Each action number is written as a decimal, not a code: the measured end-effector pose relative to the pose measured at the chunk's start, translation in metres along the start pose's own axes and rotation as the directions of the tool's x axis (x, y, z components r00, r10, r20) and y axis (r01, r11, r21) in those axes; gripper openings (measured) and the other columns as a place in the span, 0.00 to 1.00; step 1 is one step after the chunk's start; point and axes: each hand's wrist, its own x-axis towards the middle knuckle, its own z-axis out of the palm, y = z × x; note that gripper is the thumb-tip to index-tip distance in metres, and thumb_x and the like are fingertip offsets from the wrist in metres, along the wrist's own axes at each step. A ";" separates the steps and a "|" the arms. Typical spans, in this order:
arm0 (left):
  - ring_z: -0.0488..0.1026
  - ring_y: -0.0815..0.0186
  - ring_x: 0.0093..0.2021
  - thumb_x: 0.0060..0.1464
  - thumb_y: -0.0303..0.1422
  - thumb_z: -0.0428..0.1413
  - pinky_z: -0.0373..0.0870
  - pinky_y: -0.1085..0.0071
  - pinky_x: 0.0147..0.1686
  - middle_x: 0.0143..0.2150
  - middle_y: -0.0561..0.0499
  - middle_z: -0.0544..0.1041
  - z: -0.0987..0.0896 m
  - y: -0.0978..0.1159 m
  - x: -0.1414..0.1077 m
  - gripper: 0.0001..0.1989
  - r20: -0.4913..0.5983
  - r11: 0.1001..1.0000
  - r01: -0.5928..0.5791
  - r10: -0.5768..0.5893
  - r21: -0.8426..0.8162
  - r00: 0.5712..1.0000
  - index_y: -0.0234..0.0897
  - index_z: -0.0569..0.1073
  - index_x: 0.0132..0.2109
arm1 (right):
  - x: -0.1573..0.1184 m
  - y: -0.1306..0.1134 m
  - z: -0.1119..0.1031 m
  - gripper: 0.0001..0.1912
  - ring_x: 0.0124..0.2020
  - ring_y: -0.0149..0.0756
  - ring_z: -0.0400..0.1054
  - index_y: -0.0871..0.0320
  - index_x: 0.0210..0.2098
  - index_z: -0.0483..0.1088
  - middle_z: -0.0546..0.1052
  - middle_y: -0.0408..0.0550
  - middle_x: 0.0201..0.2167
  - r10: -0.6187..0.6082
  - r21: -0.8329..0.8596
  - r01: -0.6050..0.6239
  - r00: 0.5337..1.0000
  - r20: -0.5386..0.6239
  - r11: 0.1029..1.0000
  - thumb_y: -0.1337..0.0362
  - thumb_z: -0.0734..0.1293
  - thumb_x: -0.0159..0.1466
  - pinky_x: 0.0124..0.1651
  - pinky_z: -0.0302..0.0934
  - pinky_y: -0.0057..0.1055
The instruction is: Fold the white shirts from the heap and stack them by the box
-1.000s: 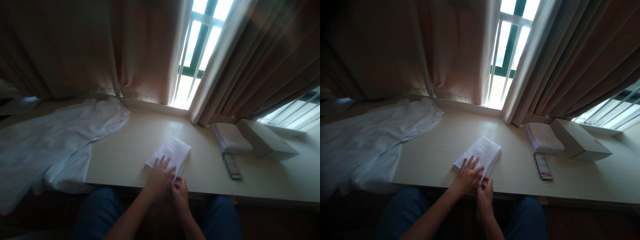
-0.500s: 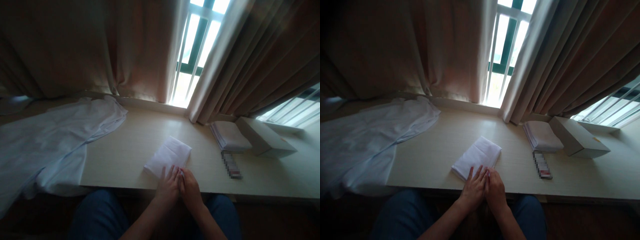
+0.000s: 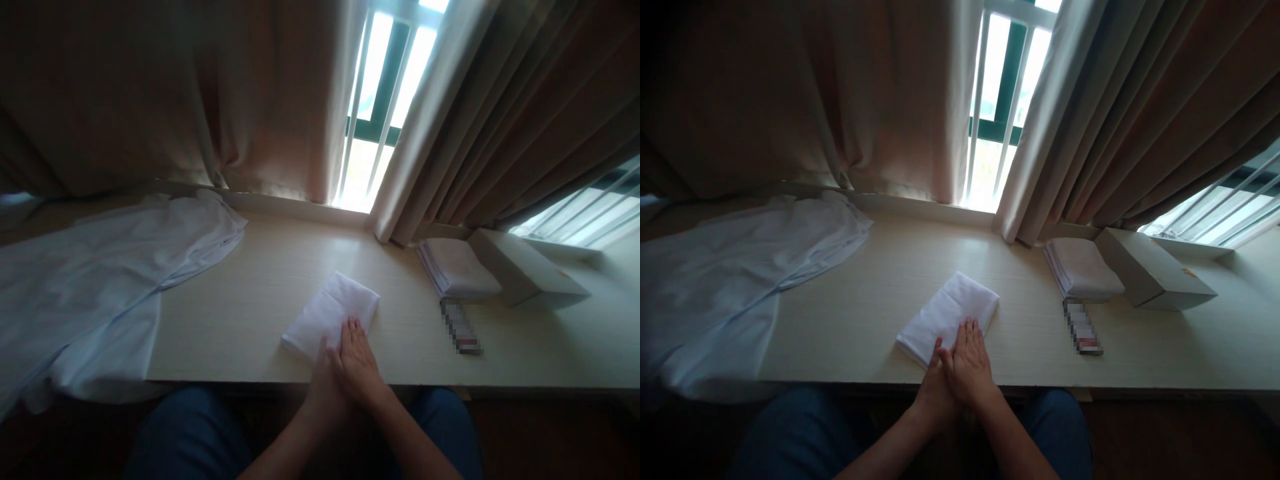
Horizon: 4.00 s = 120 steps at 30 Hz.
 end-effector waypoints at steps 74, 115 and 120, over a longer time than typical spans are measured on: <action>0.52 0.55 0.68 0.59 0.25 0.48 0.53 0.52 0.64 0.68 0.45 0.57 -0.011 -0.068 -0.068 0.29 -0.059 0.931 -0.297 0.316 0.212 0.947 0.44 0.57 0.66 | -0.058 0.107 -0.055 0.47 0.69 0.50 0.34 0.61 0.68 0.46 0.44 0.58 0.69 -0.285 -0.139 0.290 0.957 0.058 0.947 0.46 0.67 0.58 0.67 0.42 0.51; 0.75 0.62 0.40 0.37 0.42 0.66 0.72 0.69 0.37 0.44 0.45 0.76 -0.046 -0.164 0.056 0.42 0.429 0.204 0.533 -0.397 -0.821 0.812 0.36 0.64 0.60 | 0.041 0.116 -0.050 0.19 0.33 0.38 0.70 0.57 0.36 0.68 0.76 0.49 0.32 0.466 0.449 -0.376 0.878 -0.106 0.811 0.47 0.65 0.56 0.34 0.60 0.28; 0.76 0.60 0.44 0.40 0.42 0.65 0.73 0.66 0.40 0.53 0.42 0.73 -0.050 -0.163 0.051 0.44 0.430 0.108 0.489 -0.341 -0.866 0.836 0.42 0.59 0.63 | 0.050 0.115 -0.044 0.22 0.37 0.42 0.70 0.59 0.38 0.70 0.76 0.54 0.36 0.488 0.436 -0.373 0.853 -0.187 0.819 0.48 0.67 0.54 0.37 0.62 0.31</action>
